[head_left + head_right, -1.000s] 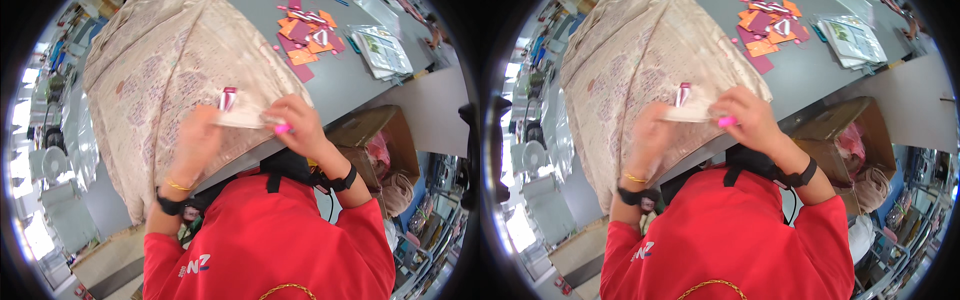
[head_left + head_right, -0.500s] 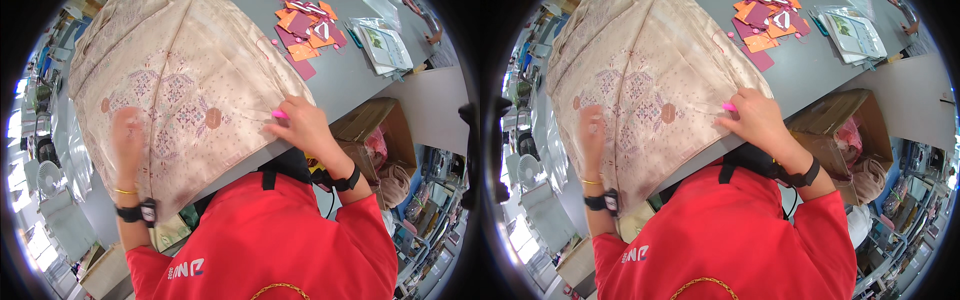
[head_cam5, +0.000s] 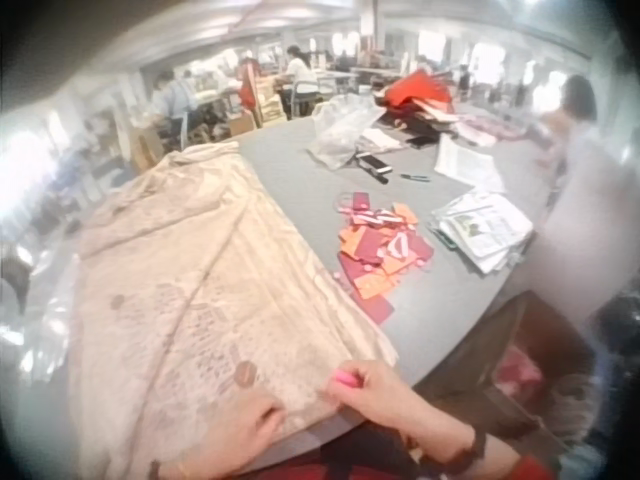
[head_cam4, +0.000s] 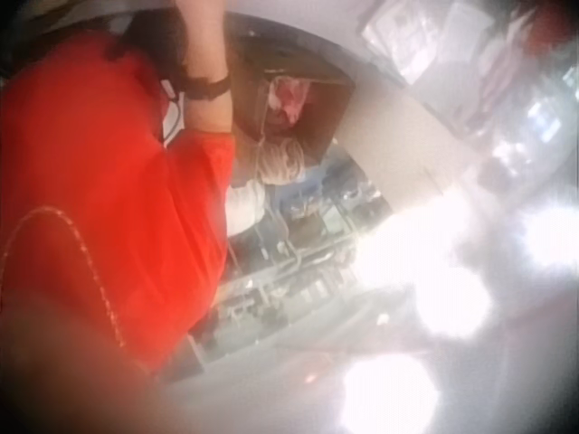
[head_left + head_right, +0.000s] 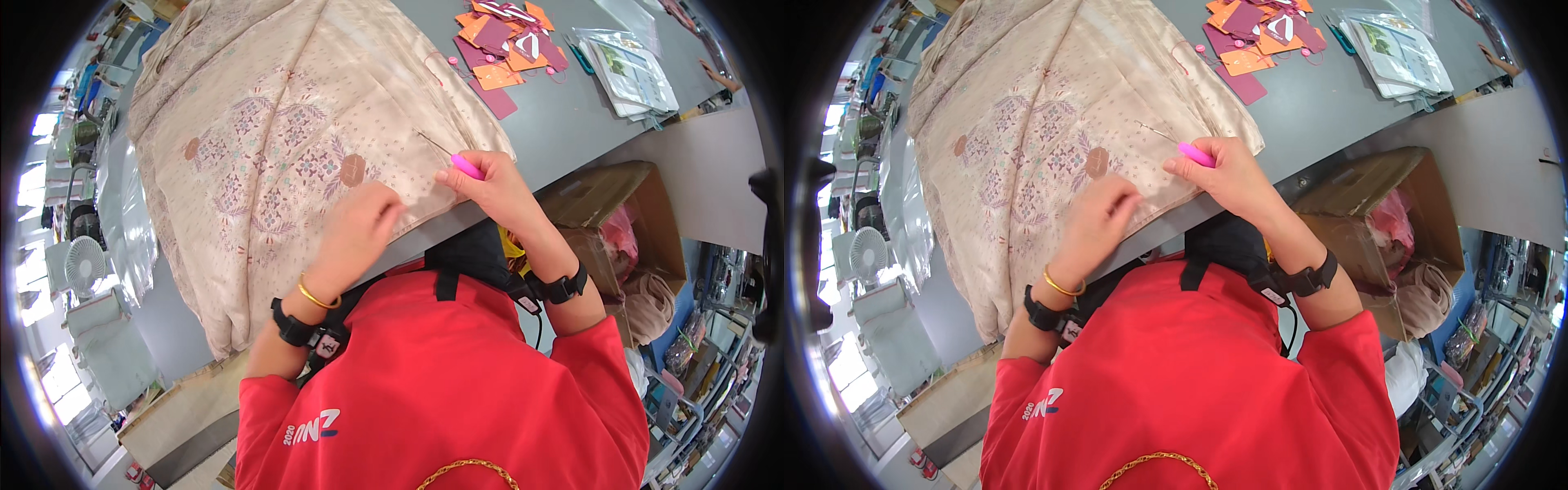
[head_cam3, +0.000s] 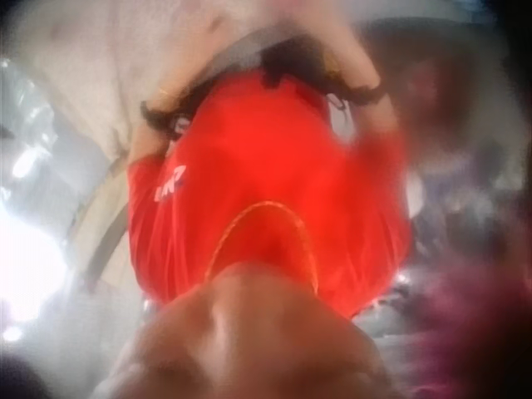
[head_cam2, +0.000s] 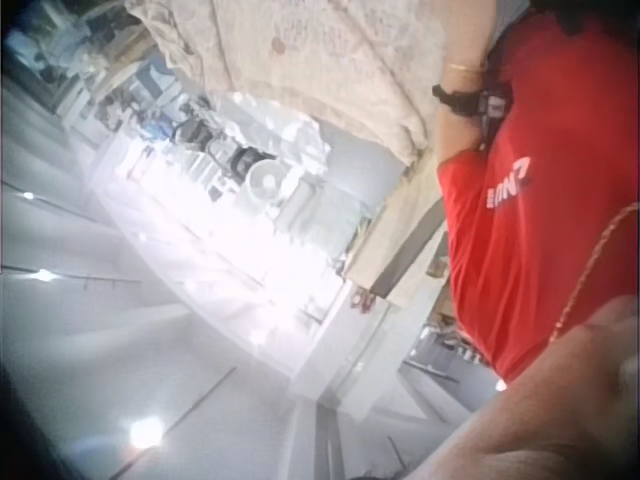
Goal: The person repeatedly picks up small rectangular tags and uses a pink tool to attach them to the edges of a patterned fabric on a table. The person handles the tags one at a time, aligning and securing each tag along the fabric's edge.
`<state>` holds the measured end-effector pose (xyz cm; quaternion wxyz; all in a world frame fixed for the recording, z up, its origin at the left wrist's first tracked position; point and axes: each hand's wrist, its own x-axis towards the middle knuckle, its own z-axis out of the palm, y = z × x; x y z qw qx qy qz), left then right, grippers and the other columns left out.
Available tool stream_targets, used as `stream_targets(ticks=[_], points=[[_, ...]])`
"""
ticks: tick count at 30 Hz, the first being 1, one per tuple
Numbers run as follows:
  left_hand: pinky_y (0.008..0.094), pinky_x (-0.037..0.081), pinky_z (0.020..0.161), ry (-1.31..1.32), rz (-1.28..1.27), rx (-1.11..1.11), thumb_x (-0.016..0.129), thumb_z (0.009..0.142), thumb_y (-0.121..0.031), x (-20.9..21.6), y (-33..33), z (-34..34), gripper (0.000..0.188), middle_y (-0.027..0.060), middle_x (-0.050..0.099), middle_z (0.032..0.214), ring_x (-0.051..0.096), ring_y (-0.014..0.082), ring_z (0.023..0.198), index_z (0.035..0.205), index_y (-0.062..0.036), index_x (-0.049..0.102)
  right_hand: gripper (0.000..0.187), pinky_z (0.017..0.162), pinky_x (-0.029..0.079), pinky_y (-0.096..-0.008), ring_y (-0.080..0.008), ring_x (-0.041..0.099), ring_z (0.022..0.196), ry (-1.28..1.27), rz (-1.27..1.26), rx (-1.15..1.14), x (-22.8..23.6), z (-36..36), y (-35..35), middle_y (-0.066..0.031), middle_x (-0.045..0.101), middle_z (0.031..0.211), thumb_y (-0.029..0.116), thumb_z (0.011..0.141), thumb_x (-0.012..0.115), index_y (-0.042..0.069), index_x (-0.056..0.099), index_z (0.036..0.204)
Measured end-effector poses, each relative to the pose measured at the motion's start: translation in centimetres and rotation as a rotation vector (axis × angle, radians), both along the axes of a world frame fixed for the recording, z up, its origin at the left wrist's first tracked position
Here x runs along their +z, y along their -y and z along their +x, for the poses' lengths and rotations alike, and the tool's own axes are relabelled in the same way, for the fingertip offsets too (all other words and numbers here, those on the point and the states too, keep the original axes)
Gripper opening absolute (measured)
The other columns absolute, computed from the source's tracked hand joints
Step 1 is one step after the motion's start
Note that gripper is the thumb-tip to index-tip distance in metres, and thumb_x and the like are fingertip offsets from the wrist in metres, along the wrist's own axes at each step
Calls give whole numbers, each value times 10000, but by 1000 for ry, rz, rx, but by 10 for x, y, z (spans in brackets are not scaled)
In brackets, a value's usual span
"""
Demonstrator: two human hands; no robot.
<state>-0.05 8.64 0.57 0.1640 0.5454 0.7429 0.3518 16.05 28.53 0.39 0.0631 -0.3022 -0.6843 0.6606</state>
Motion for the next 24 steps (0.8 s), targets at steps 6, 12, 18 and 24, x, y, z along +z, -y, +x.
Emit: stream_targets(ticks=[6,12,18,24], points=[[436,540,765,19,-105,97,753,987,-126,25,24,-19,129,140,651,895,664,345,848,980,-21,677,508,690,524,-478,-395,696,774,275,734,180,-2,15,10,-163,730,839,475,900,859,-10,717,847],[426,564,763,-342,136,-107,779,985,-174,8,15,14,193,134,675,956,681,324,817,1029,-7,693,436,659,479,-371,-152,590,696,232,220,106,-6,21,-1,-71,610,728,362,957,841,-11,673,805],[443,558,833,-128,-54,159,755,964,-121,17,17,-21,216,107,696,1077,671,350,971,1157,-42,694,399,717,484,-341,-120,577,804,-119,39,37,1,10,2,-70,589,815,373,1027,789,2,658,961],[454,548,907,-652,123,162,739,980,-114,38,46,-39,204,159,670,1159,653,380,1064,1152,-19,684,229,817,543,-426,-337,696,969,-65,520,148,2,12,27,-120,705,1034,299,1115,642,71,662,1124]])
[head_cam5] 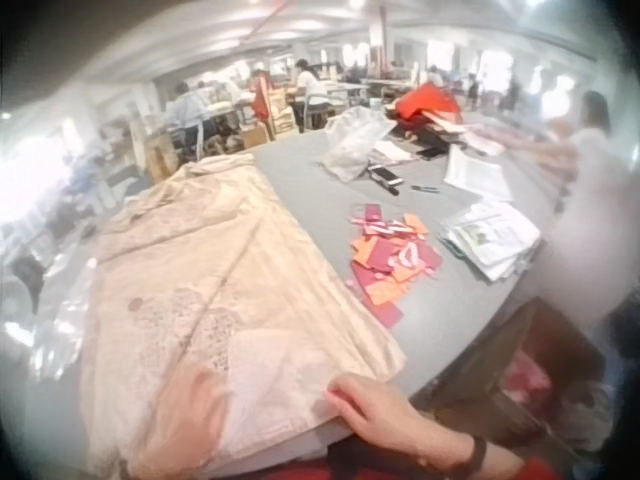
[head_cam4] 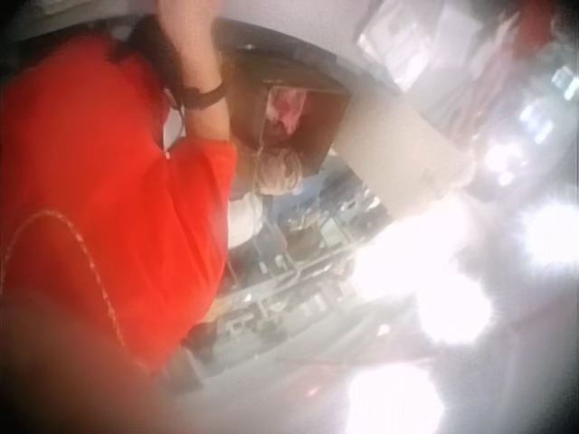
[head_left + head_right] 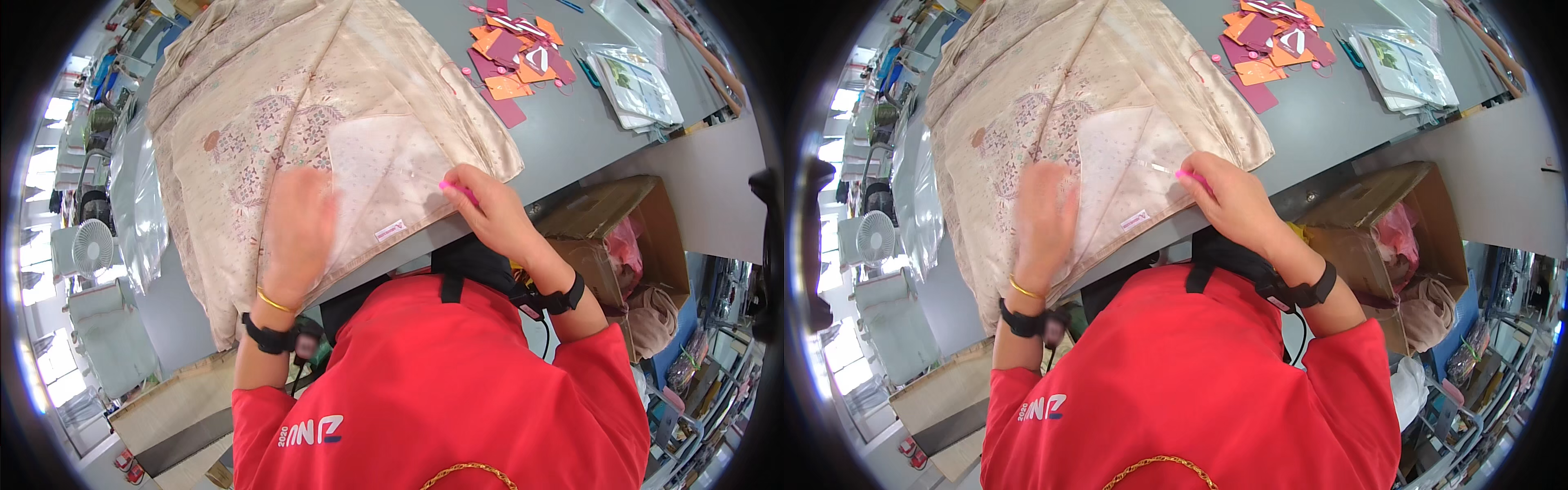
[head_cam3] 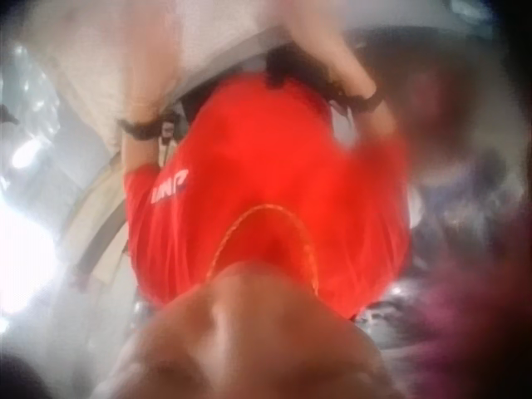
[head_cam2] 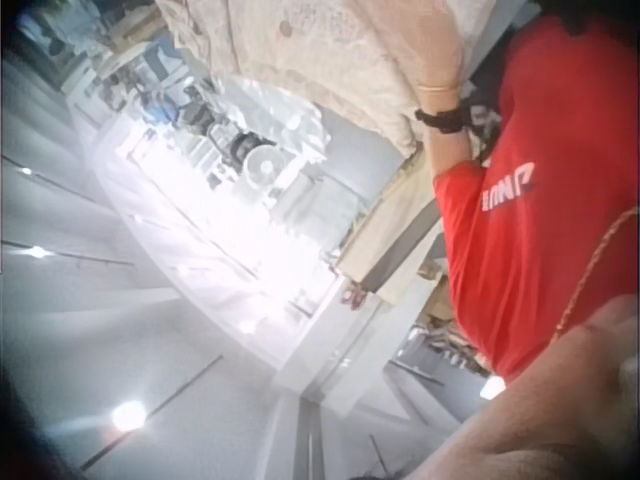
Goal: The person repeatedly picks up small rectangular tags and uses a pink tool to attach them to the edges of a patterned fabric on a table. The person handles the tags one at a time, aligning and securing each tag along the fabric's edge.
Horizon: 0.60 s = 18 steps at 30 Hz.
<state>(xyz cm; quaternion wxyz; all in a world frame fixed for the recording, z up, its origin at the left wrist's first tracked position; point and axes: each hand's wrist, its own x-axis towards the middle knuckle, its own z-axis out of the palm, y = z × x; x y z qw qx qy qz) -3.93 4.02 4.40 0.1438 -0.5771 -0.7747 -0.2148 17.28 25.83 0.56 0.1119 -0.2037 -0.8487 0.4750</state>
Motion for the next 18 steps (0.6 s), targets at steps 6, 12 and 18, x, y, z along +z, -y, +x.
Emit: stream_targets(ticks=[6,12,18], points=[[428,558,857,611,-190,-133,774,967,-122,-48,-2,50,252,160,669,1036,674,357,961,1164,-2,672,105,771,552,-447,-326,683,939,-69,274,11,-8,10,9,-82,673,968,207,1020,740,115,745,1069],[385,531,753,694,-214,-183,758,964,-62,-58,2,36,90,124,647,936,656,295,838,1022,2,734,105,764,544,-440,-298,657,906,-145,356,116,-7,24,7,-61,647,941,131,944,788,121,759,1044],[280,485,700,1041,-229,-32,786,952,-43,-64,5,35,66,43,653,891,605,123,770,949,13,751,145,796,532,-407,-260,648,929,-174,422,108,-16,26,11,-29,639,953,118,903,813,122,765,1040]])
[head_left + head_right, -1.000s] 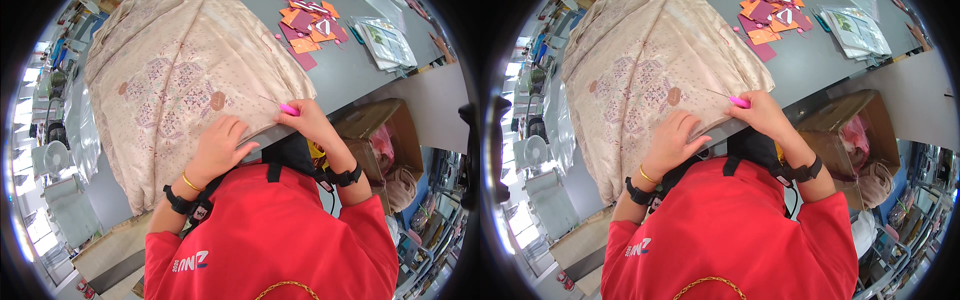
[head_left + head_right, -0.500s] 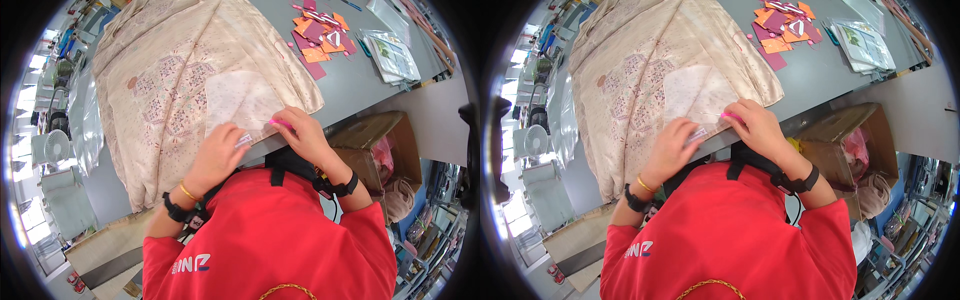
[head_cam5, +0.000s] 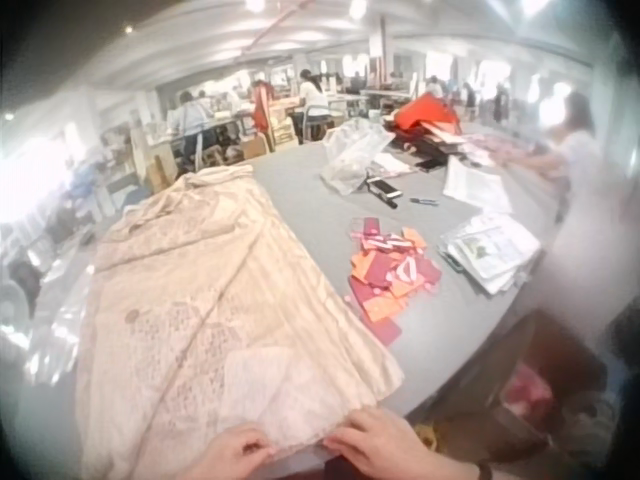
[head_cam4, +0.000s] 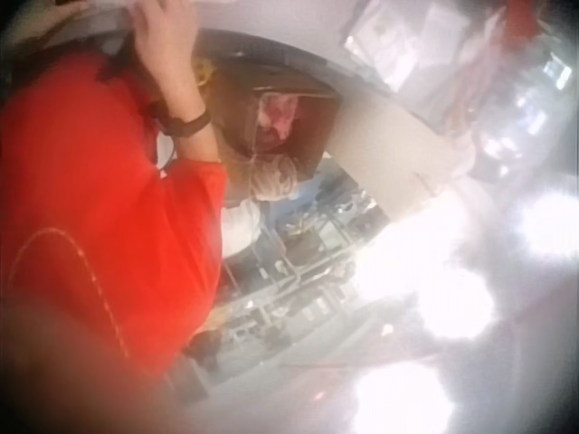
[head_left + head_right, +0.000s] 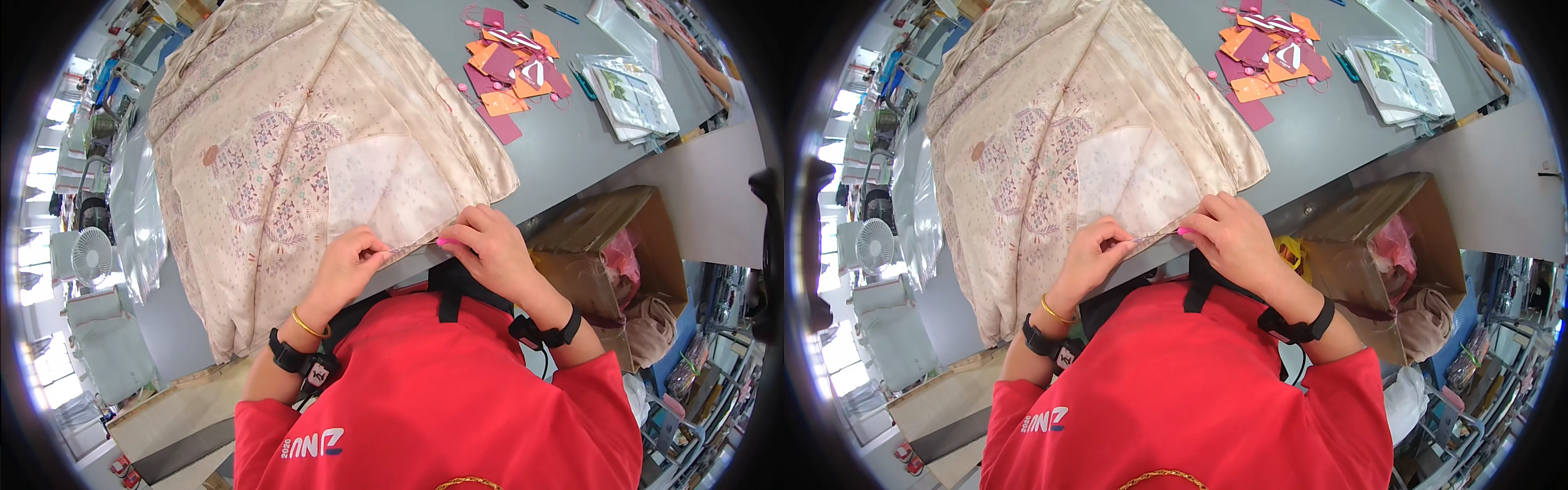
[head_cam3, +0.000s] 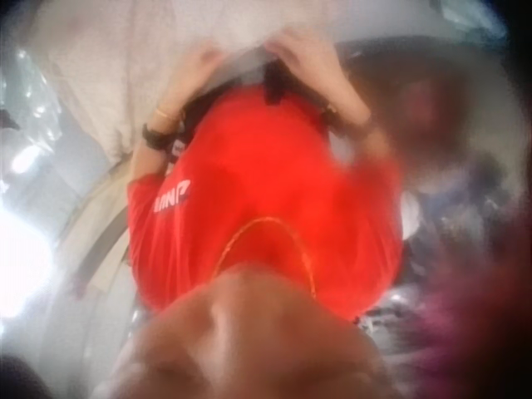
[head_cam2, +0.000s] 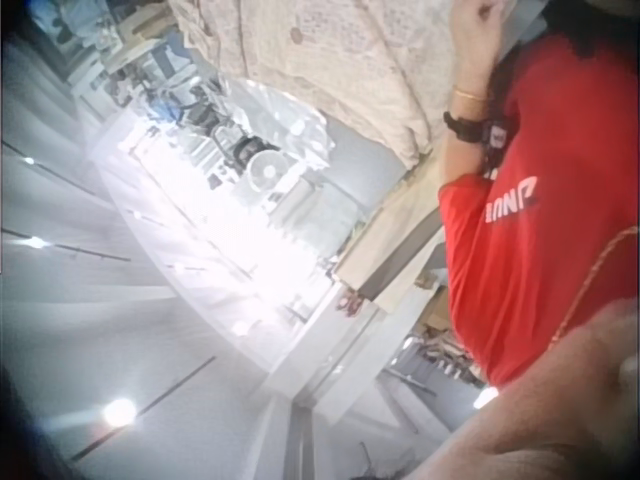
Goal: The person repeatedly picks up small rectangular tags and uses a pink tool to attach them to the edges of a patterned fabric on a table. The person handles the tags one at a time, aligning and securing each tag along the fabric's edge.
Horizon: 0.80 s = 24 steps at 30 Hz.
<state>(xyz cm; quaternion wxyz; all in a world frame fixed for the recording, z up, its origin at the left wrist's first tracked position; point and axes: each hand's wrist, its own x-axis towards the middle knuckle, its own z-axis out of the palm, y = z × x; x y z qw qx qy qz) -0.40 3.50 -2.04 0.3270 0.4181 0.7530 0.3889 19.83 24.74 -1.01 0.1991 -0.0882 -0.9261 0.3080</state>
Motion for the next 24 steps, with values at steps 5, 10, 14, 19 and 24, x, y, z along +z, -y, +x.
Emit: stream_targets(ticks=[5,10,14,19,24], points=[[233,466,688,109,3,29,821,934,-39,1,-1,-2,79,-3,654,890,576,50,769,925,7,757,155,829,517,-401,-248,648,957,-11,18,3,-3,-1,4,-25,635,963,125,893,819,127,767,1039],[286,515,717,138,-47,49,824,911,-64,5,-4,-3,108,64,675,872,631,123,772,921,21,757,180,824,501,-384,-233,648,962,-27,84,14,-3,-4,5,-21,631,970,114,854,827,140,774,1024],[284,516,708,152,-87,62,828,911,-65,8,-5,-3,110,61,679,877,631,117,763,915,21,759,183,815,492,-377,-224,646,965,-69,127,-39,-1,-3,1,-19,619,971,103,830,827,142,773,1000],[282,520,711,151,-67,42,834,917,-74,10,-8,-3,127,58,679,885,634,113,762,920,25,756,176,817,485,-375,-219,645,968,-66,132,-8,-1,-1,2,-14,615,970,106,829,810,146,767,996],[294,525,713,136,-55,9,846,916,-91,7,-8,-2,134,56,671,884,642,128,779,921,9,757,178,852,472,-367,-212,642,991,-55,164,60,-9,-10,12,-7,610,983,138,860,731,172,762,1032]])
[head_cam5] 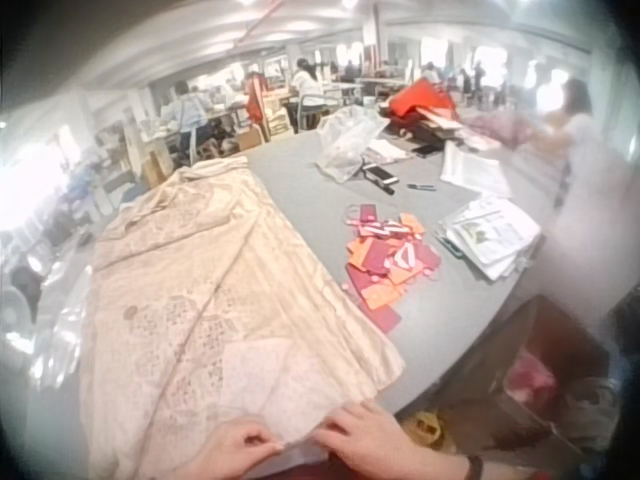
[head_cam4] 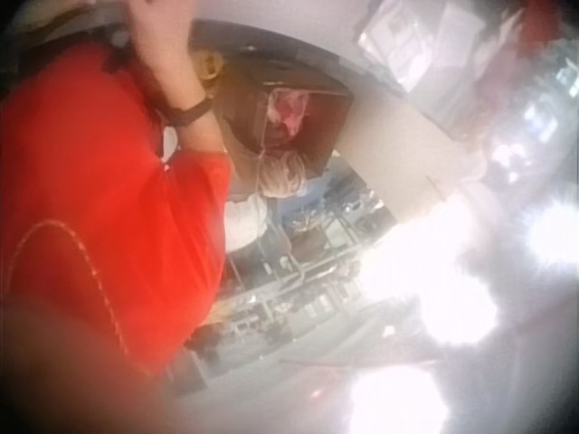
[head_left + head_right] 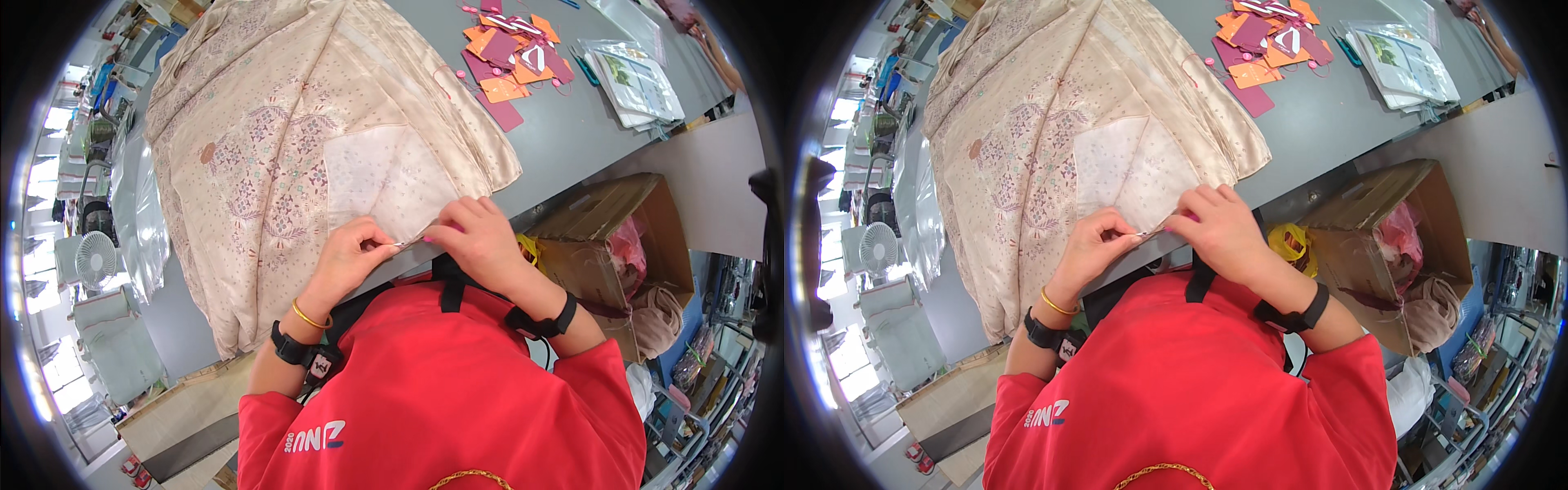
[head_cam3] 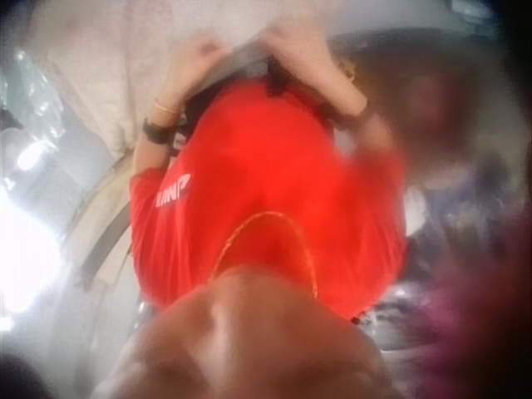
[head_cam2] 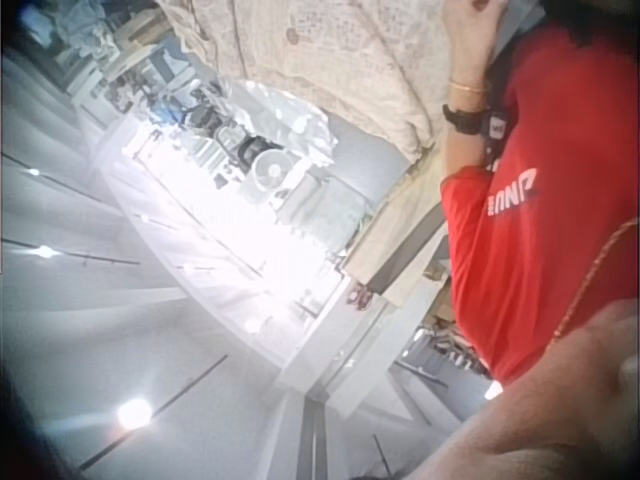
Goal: The person repeatedly picks up small rectangular tags and uses a pink tool to attach them to the edges of a patterned fabric on a table. The person handles the tags one at a time, aligning and securing each tag along the fabric's edge.
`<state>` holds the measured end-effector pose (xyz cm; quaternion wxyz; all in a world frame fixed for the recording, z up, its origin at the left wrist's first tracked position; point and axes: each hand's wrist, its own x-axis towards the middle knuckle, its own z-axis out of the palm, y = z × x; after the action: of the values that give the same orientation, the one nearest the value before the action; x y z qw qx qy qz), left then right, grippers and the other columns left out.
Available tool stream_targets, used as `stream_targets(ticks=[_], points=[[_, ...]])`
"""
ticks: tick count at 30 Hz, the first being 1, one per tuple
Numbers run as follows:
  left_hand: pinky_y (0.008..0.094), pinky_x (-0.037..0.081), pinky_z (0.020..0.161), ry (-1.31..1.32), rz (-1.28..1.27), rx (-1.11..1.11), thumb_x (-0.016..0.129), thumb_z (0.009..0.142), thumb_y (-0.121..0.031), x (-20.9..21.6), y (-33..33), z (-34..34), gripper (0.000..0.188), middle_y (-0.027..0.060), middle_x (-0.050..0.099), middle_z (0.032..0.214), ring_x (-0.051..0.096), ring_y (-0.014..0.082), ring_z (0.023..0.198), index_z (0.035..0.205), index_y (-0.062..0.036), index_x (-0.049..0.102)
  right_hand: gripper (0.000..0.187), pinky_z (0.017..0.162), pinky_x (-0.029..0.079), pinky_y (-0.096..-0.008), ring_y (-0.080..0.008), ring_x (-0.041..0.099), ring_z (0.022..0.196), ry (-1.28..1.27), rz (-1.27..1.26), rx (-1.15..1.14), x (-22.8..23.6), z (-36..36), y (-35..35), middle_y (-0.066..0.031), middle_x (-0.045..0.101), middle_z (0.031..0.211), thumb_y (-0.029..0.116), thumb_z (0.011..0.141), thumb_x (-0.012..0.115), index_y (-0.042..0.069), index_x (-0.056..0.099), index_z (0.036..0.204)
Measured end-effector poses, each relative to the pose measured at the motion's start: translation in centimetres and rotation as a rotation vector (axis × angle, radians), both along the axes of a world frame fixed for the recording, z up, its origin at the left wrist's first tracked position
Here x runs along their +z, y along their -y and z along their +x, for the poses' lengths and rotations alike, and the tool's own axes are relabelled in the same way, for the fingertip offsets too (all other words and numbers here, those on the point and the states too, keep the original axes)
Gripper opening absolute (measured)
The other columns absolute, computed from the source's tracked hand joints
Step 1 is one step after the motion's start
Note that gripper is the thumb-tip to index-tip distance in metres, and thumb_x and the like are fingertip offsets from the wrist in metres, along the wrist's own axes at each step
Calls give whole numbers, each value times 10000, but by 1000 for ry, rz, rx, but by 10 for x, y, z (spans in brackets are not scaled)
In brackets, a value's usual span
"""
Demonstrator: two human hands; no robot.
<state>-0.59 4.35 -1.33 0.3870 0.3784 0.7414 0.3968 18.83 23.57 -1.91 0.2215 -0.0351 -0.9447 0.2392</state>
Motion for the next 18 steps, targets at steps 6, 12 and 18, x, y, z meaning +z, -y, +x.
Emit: stream_targets(ticks=[6,12,18], points=[[325,510,691,-129,-9,-80,855,919,-133,4,-8,1,155,69,665,866,651,167,777,918,-11,760,329,867,456,-379,-224,612,986,-15,-41,121,-23,-18,14,1,602,1020,114,856,691,209,770,1160],[349,514,688,-143,-48,-363,829,951,-186,47,-57,-41,186,90,691,819,653,202,745,946,-13,762,395,864,449,-380,-232,613,997,-46,-104,170,-32,-14,5,-16,604,1027,122,838,700,247,784,1203],[408,585,801,-982,460,-416,722,932,-66,34,-207,-71,60,96,734,1082,699,301,1015,979,-31,735,344,862,448,-373,-232,609,1006,-43,-84,234,-31,-17,0,-30,600,1036,148,856,668,207,779,1175]])
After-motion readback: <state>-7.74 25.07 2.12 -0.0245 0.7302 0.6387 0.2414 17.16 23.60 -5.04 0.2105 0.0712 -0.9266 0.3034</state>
